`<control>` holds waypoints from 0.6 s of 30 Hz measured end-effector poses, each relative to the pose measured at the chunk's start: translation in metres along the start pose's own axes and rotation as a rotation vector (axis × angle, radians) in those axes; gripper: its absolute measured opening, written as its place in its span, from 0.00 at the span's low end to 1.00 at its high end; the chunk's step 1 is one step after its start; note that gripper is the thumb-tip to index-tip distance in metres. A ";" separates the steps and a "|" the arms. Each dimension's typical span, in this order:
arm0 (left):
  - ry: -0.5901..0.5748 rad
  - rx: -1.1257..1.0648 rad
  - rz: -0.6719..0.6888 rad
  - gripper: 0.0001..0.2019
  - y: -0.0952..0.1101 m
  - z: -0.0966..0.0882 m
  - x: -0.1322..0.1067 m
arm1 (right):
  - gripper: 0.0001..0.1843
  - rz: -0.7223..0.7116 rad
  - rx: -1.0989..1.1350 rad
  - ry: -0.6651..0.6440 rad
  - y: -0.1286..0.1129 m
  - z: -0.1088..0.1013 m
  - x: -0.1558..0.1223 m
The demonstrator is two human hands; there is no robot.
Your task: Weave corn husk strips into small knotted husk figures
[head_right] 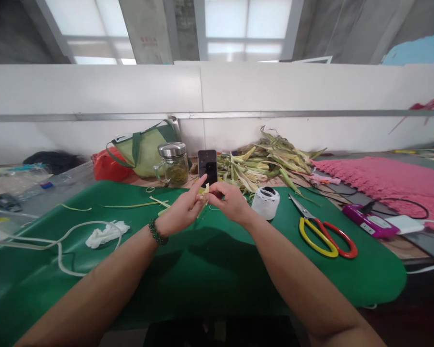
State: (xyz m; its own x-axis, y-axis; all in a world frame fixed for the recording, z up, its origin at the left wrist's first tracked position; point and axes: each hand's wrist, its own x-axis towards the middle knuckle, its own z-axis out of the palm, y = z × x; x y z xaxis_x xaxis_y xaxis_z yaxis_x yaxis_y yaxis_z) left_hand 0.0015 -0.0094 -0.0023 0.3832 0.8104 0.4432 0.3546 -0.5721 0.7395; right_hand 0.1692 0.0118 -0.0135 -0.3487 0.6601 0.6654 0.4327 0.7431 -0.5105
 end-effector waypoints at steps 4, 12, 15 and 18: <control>-0.071 -0.242 -0.092 0.34 0.002 0.002 0.002 | 0.11 0.018 0.013 0.089 -0.006 0.001 0.000; -0.020 -0.480 -0.141 0.18 0.000 0.005 0.010 | 0.10 0.011 0.072 0.189 -0.006 0.003 -0.005; 0.101 -0.386 -0.097 0.12 -0.004 0.007 0.010 | 0.05 0.031 0.034 0.225 -0.005 0.005 -0.006; 0.213 -0.303 -0.106 0.07 -0.006 0.008 0.009 | 0.04 0.050 0.014 0.280 -0.008 0.006 -0.006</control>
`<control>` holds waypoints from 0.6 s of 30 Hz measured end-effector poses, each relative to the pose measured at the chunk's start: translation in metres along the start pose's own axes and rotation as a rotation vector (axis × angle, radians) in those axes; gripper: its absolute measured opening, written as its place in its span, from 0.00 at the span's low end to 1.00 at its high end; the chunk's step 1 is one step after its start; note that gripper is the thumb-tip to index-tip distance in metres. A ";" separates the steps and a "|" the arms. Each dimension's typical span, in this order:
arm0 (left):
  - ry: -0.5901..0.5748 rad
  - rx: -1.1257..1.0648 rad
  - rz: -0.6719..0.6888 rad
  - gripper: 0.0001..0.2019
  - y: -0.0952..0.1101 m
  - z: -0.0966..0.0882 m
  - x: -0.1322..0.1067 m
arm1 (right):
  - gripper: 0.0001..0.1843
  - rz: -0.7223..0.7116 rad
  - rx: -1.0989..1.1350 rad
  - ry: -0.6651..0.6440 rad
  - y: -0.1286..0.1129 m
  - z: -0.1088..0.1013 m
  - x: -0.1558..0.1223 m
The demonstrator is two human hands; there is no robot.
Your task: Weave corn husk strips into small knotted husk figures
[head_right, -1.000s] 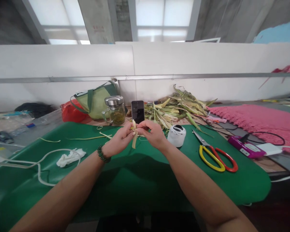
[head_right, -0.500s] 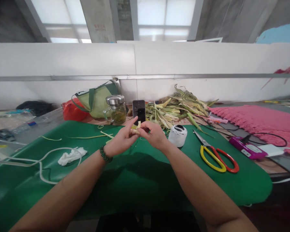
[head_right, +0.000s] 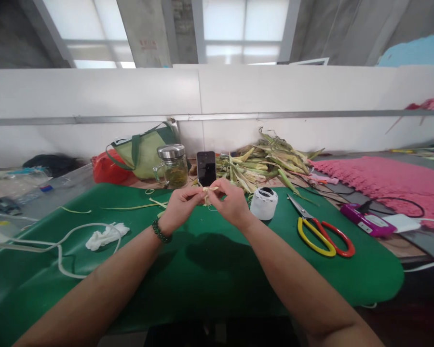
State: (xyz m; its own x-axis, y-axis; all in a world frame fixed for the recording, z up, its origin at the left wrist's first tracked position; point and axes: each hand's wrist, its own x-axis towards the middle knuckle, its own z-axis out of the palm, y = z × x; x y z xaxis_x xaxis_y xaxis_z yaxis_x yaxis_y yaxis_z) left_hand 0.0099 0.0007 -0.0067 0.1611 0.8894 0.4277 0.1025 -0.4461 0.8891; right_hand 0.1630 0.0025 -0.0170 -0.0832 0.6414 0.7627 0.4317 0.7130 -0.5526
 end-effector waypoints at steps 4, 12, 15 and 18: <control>0.059 -0.119 -0.066 0.08 0.002 0.003 -0.002 | 0.06 -0.009 0.001 0.011 -0.003 -0.002 0.002; 0.100 -0.331 -0.155 0.13 0.005 0.003 -0.002 | 0.05 0.063 0.024 -0.083 0.003 -0.007 0.006; 0.113 -0.359 -0.142 0.14 0.005 0.000 -0.001 | 0.10 -0.241 -0.118 -0.020 -0.002 -0.012 0.005; 0.078 -0.346 -0.122 0.14 0.006 -0.002 0.000 | 0.09 -0.470 -0.271 -0.067 -0.005 -0.015 0.007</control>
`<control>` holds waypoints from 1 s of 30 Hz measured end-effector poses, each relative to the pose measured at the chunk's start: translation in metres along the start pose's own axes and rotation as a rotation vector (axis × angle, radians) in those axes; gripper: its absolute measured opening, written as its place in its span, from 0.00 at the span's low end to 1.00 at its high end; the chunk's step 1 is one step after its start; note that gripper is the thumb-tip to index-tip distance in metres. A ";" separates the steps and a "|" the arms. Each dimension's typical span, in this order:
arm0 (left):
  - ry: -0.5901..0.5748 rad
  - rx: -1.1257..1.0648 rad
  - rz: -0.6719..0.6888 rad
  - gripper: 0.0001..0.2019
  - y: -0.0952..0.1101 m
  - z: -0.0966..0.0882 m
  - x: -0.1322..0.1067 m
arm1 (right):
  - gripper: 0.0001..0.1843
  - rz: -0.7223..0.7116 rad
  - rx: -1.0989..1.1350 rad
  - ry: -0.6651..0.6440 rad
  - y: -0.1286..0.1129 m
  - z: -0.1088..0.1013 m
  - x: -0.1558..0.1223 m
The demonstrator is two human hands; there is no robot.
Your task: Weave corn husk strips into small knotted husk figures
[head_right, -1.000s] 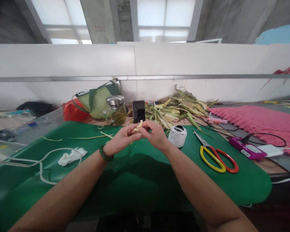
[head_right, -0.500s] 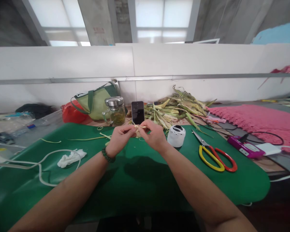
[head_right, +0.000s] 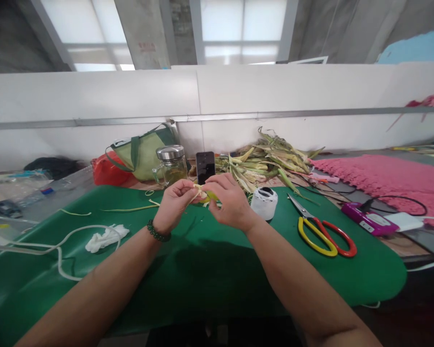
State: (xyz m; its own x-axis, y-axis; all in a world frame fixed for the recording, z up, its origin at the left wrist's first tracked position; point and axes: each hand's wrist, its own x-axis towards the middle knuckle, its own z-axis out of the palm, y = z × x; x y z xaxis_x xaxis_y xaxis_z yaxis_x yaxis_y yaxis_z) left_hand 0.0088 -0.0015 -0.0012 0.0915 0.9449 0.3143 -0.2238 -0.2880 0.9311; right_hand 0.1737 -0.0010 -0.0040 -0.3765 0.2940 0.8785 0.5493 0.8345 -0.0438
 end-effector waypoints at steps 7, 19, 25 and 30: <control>-0.094 0.095 -0.016 0.10 0.000 0.001 -0.001 | 0.10 -0.003 0.084 -0.058 0.009 0.004 0.001; -0.138 0.241 0.073 0.07 -0.004 0.004 -0.002 | 0.06 0.357 0.212 -0.003 0.001 0.012 -0.005; -0.093 0.224 0.049 0.05 -0.003 0.005 -0.001 | 0.14 0.029 -0.066 -0.056 0.000 0.011 -0.004; -0.121 0.296 0.111 0.04 -0.003 0.003 -0.003 | 0.15 0.021 -0.082 -0.106 -0.002 0.009 -0.003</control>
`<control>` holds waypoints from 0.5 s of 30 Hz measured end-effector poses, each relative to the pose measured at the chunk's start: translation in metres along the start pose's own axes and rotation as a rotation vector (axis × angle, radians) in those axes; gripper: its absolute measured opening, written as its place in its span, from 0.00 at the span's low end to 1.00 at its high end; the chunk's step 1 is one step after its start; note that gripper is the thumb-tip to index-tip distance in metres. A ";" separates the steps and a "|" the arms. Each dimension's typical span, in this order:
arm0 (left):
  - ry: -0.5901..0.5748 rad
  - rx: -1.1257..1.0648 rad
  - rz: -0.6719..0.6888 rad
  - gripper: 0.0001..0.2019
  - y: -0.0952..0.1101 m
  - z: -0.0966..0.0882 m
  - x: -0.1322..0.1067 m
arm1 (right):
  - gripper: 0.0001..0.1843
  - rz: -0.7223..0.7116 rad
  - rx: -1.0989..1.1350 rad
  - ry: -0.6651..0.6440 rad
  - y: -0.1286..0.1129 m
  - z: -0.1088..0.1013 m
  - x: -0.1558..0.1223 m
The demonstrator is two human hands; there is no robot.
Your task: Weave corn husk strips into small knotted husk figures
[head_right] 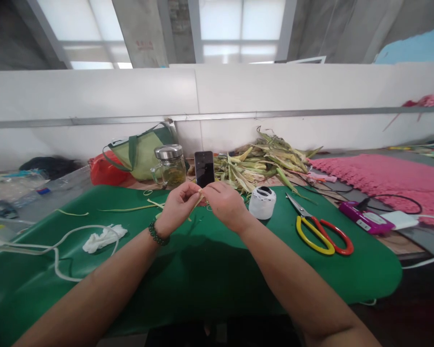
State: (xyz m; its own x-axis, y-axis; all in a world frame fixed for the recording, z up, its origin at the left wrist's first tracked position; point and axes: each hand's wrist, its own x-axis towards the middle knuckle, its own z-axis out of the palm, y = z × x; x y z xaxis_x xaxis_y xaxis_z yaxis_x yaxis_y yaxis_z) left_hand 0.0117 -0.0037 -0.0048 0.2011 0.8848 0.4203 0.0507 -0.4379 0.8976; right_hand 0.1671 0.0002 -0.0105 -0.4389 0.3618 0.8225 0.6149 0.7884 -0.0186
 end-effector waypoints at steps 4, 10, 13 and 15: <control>-0.034 0.098 0.070 0.04 0.001 -0.002 -0.002 | 0.10 0.196 0.196 0.034 0.001 0.005 -0.001; -0.074 0.147 0.104 0.03 0.002 0.001 -0.005 | 0.07 0.581 0.674 -0.035 0.007 0.002 0.002; -0.080 0.154 0.115 0.03 -0.002 0.003 -0.006 | 0.09 0.652 0.808 -0.206 0.009 -0.003 0.005; -0.063 0.167 0.101 0.03 -0.006 0.004 -0.006 | 0.09 0.689 0.789 -0.235 0.010 -0.005 0.005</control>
State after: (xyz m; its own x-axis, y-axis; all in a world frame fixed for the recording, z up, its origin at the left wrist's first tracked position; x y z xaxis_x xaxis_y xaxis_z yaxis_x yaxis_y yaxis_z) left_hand 0.0138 -0.0067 -0.0127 0.2738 0.8254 0.4937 0.1875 -0.5492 0.8143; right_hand 0.1738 0.0073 -0.0034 -0.3265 0.8715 0.3659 0.2180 0.4460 -0.8681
